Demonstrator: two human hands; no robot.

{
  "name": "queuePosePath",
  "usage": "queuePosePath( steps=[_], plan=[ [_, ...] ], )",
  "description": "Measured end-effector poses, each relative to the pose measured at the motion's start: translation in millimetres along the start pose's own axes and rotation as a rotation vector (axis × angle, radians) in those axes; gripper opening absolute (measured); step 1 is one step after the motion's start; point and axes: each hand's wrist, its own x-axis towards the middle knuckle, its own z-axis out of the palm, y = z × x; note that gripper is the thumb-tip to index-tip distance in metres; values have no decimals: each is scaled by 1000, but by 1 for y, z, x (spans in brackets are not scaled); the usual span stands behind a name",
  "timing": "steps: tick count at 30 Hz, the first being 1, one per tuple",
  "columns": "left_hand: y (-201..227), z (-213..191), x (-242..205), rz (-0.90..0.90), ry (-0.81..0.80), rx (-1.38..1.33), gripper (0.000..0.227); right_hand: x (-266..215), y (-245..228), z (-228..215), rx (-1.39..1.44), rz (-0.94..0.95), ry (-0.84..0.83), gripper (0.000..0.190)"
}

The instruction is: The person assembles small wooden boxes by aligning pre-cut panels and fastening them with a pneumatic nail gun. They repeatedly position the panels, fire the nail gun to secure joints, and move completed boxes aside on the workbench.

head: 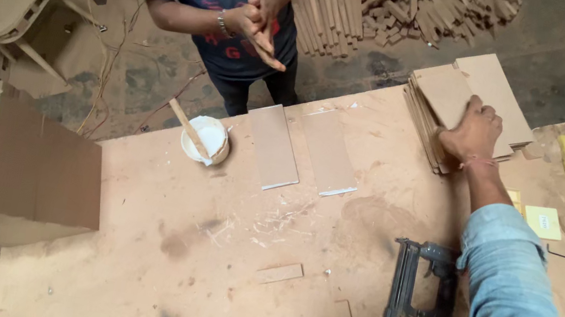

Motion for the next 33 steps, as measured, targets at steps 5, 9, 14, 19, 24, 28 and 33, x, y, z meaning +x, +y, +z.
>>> queuePosePath(
  steps=[5, 9, 14, 19, 24, 28, 33],
  plan=[
    [-26, -9, 16, 150, -35, 34, 28, -3, -2, -41, 219, -105, 277, 82],
    [-33, -23, -2, 372, -59, 178, 28, -32, -22, -79, 908, 204, 40, 56],
    [8, -27, -55, 483, -68, -148, 23, -206, -72, -57, 1399, 330, -387, 30],
    [44, -30, -69, 91, -574, -1092, 48, -432, -160, -21, 1367, 424, -765, 41],
    [19, -42, -75, -38, -348, -1018, 44, -514, -173, -42, 819, 199, -572, 29],
    [-8, -36, -77, 224, -200, -375, 33, -496, -137, -42, 332, 133, -363, 26],
    [-7, -3, -78, 374, -86, -88, 36, -475, -115, -24, 179, 101, -355, 32]
  ],
)
